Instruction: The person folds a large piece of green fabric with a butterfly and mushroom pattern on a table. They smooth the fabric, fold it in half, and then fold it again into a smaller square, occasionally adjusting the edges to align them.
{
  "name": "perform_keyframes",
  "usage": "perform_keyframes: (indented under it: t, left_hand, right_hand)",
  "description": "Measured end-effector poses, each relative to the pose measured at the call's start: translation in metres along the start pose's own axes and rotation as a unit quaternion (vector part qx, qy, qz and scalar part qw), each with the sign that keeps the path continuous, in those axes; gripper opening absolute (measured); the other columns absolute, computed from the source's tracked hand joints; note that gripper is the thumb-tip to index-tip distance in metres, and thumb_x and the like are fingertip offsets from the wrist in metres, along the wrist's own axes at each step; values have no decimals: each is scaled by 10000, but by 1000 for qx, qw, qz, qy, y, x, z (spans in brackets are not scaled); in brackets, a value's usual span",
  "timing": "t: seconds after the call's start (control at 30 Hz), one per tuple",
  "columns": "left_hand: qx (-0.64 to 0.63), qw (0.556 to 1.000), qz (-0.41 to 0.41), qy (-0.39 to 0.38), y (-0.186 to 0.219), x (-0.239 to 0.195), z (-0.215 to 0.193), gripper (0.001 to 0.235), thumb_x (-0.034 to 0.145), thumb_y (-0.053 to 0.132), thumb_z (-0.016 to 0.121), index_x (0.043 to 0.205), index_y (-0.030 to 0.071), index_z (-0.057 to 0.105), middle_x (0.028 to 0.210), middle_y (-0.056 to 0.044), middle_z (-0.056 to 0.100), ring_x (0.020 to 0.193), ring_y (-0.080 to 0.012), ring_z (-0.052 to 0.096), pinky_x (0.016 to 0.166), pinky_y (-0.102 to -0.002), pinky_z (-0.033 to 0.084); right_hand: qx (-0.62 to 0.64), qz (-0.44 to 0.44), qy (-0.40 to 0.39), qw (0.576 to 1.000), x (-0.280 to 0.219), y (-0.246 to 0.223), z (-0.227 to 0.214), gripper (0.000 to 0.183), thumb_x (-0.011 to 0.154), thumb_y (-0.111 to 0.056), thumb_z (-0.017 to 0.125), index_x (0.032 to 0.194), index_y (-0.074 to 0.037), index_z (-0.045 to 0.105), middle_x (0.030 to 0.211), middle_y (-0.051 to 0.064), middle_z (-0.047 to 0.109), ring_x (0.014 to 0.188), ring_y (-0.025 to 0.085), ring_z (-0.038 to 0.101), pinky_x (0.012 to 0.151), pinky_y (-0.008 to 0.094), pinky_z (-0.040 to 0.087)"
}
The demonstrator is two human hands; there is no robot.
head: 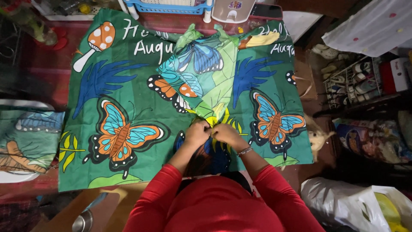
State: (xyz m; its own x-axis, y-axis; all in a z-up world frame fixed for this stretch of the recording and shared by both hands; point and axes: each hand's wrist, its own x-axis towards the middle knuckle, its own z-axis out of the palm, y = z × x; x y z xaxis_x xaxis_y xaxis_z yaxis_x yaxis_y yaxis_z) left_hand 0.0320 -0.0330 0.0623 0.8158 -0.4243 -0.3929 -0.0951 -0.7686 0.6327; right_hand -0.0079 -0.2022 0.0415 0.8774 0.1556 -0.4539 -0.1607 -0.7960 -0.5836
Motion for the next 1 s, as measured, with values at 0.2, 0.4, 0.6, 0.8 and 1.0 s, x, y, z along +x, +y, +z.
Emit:
perform_keyframes:
  t: [0.2, 0.4, 0.6, 0.8, 1.0]
  left_hand:
    - [-17, 1000, 3, -3, 9, -3, -4, 337, 881, 422, 675, 1112, 191, 758, 1131, -126, 764, 1152, -354, 693, 983, -490, 567]
    - [-4, 999, 46, 13, -9, 11, 16, 327, 847, 393, 727, 1076, 161, 743, 1046, -140, 763, 1077, -369, 720, 916, -494, 595]
    - [23, 999, 45, 16, 4, 2, 7, 257, 898, 309, 670, 1083, 148, 748, 1055, -179, 755, 1076, -394, 715, 925, -514, 598]
    - [48, 996, 71, 28, -13, 11, 25, 205, 901, 276, 632, 1037, 168, 742, 1055, -164, 730, 1057, -408, 715, 914, -522, 598]
    - [71, 996, 38, 37, -10, -8, 13, 246, 918, 327, 572, 1043, 215, 751, 976, -156, 772, 1010, -372, 746, 910, -496, 604]
  right_hand:
    - [39, 29, 5, 999, -7, -5, -3, 295, 856, -187, 654, 1002, 32, 788, 923, 250, 753, 880, 441, 699, 716, 494, 557]
    - [46, 27, 2, 999, -6, 0, -5, 276, 838, -197, 653, 973, 6, 782, 851, 233, 741, 827, 432, 686, 694, 482, 545]
    - [49, 27, 4, 998, 5, 19, 7, 263, 851, -218, 659, 1003, -65, 810, 853, 177, 764, 807, 383, 708, 671, 443, 556]
    - [45, 26, 7, 999, 7, 17, 9, 266, 812, -219, 638, 948, -64, 806, 807, 177, 746, 790, 405, 690, 699, 467, 564]
    - [57, 29, 17, 998, -3, 4, 2, 256, 823, -244, 660, 913, -47, 796, 820, 201, 742, 800, 427, 691, 713, 483, 562]
